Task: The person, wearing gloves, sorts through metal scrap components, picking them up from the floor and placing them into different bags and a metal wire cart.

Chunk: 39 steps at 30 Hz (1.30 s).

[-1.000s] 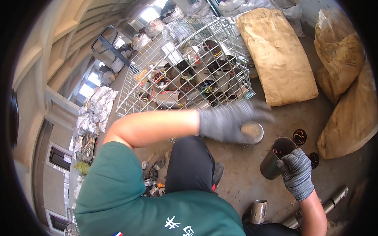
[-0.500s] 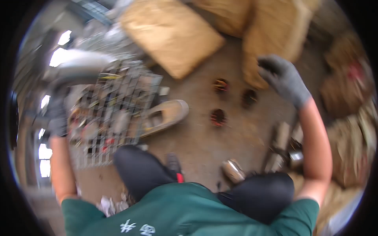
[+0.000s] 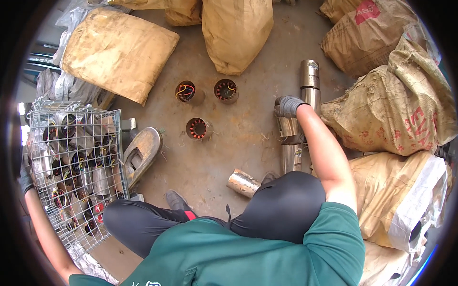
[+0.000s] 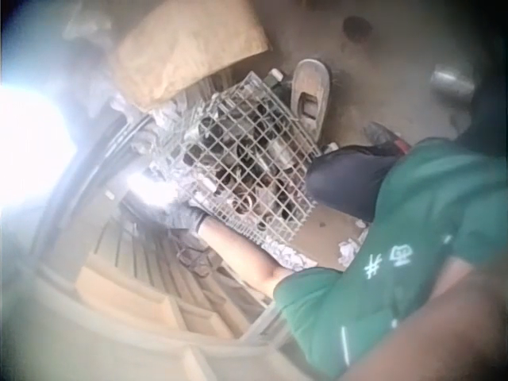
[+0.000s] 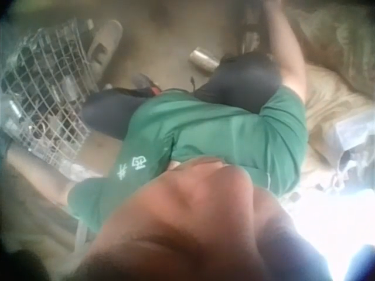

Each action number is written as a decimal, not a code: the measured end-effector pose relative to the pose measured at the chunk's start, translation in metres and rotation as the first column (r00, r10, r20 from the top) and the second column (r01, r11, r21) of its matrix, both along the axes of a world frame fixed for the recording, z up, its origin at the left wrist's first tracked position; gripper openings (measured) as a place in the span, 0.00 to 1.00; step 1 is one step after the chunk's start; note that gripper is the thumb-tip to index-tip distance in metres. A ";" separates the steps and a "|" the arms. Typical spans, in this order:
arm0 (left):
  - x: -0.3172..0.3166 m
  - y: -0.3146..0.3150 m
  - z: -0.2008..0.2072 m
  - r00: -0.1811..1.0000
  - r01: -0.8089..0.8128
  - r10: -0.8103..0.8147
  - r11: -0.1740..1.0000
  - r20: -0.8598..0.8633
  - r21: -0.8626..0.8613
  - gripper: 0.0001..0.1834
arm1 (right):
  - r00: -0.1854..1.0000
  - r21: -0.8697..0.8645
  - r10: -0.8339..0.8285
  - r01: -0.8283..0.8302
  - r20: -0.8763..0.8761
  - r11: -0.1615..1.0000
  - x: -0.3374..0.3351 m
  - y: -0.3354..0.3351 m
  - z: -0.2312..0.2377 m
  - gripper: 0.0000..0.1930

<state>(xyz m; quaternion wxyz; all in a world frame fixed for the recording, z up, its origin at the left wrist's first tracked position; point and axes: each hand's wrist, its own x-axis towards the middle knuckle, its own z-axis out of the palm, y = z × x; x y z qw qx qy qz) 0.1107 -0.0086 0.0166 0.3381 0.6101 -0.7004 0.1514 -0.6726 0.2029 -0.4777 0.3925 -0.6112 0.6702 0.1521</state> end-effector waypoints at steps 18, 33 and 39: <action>-0.444 0.191 -0.410 0.713 0.672 -0.504 0.296 -0.487 0.679 0.58 | 0.953 -0.456 0.123 0.018 0.278 0.890 0.096 -0.015 -0.013 0.29; -0.455 0.184 -0.440 0.579 0.815 -0.509 0.396 -0.637 0.424 0.34 | -0.030 0.618 -0.677 0.440 0.735 0.651 0.112 -0.004 -0.054 0.31; -0.452 0.189 -0.462 0.650 0.753 -0.490 0.307 -0.581 0.582 0.17 | 0.651 -0.497 -0.519 0.759 0.554 0.422 0.012 -0.039 -0.045 0.27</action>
